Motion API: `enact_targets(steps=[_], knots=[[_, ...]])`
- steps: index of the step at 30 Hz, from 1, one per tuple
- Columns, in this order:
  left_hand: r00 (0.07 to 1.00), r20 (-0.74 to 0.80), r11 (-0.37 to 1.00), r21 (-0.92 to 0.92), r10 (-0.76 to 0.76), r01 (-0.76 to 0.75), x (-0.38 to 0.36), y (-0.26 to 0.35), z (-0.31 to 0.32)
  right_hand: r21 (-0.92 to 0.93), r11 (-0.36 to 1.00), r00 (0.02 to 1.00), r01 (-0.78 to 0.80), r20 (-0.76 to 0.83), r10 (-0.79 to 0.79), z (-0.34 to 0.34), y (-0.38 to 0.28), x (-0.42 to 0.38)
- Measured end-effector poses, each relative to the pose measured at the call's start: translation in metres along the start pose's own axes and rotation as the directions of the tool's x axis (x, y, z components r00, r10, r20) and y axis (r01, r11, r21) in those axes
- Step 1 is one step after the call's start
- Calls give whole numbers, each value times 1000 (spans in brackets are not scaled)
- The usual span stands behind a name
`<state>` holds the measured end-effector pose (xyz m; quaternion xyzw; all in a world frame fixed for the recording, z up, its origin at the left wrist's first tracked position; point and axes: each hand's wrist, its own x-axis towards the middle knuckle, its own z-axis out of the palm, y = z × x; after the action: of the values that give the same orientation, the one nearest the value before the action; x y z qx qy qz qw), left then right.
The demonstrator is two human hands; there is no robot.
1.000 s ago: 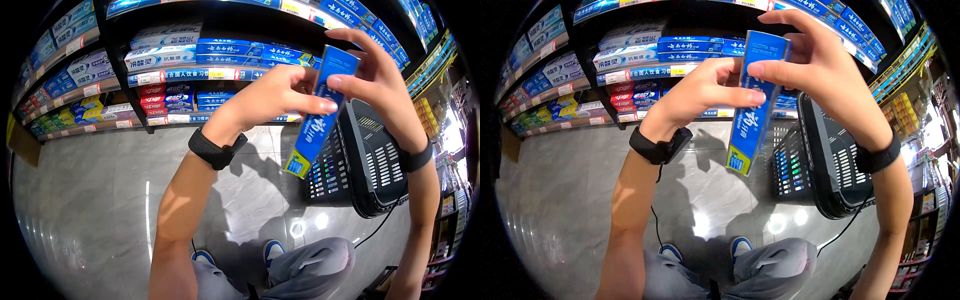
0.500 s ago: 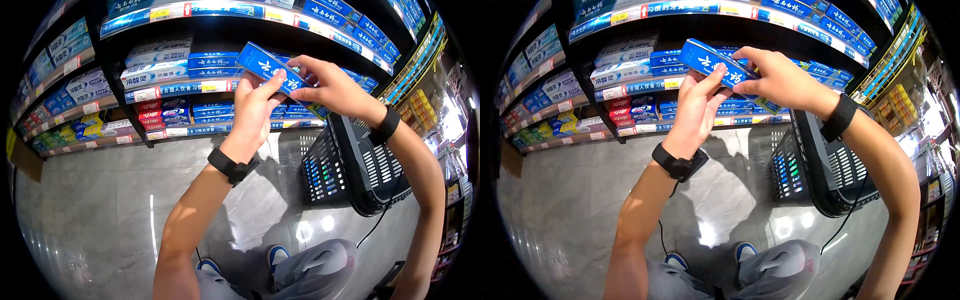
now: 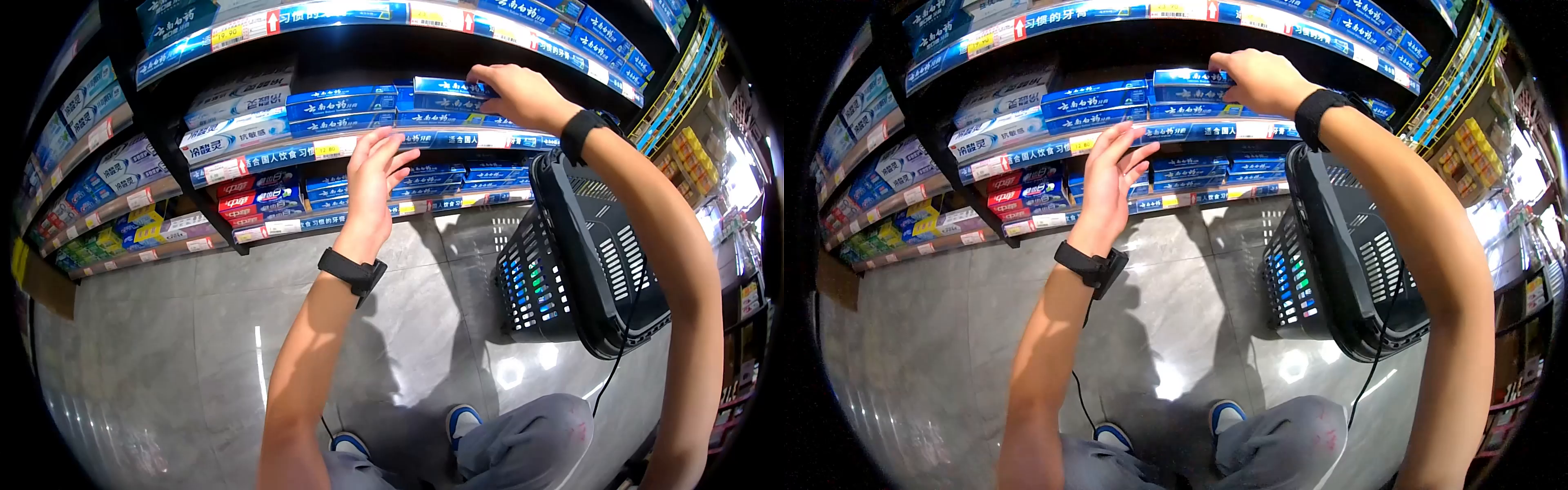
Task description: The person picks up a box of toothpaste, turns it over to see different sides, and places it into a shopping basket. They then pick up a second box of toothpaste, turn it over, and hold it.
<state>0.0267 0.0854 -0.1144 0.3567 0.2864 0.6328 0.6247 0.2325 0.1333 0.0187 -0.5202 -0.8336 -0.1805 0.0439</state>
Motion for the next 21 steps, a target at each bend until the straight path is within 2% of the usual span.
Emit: enact_targets(steps=[3,8,11,16,19,21], knots=[[999,47,1000,29,-11,10,3,-7,5,8,998,997,-66,-26,66,12,6,16],[997,70,999,39,-41,38,8,-19,11,-171,984,998,43,-29,-49,40,16,35],[997,68,999,41,-34,31,9,-24,11,-149,989,1000,-11,16,14,51,14,46],[994,93,998,44,-58,54,15,-30,4,-175,984,1000,13,-2,-13,72,16,55],[995,95,992,121,15,-26,23,-40,0,-194,980,999,44,-9,-46,78,16,55],[960,142,831,480,243,-281,34,-48,-5,-188,981,999,40,-2,-41,82,18,56]])
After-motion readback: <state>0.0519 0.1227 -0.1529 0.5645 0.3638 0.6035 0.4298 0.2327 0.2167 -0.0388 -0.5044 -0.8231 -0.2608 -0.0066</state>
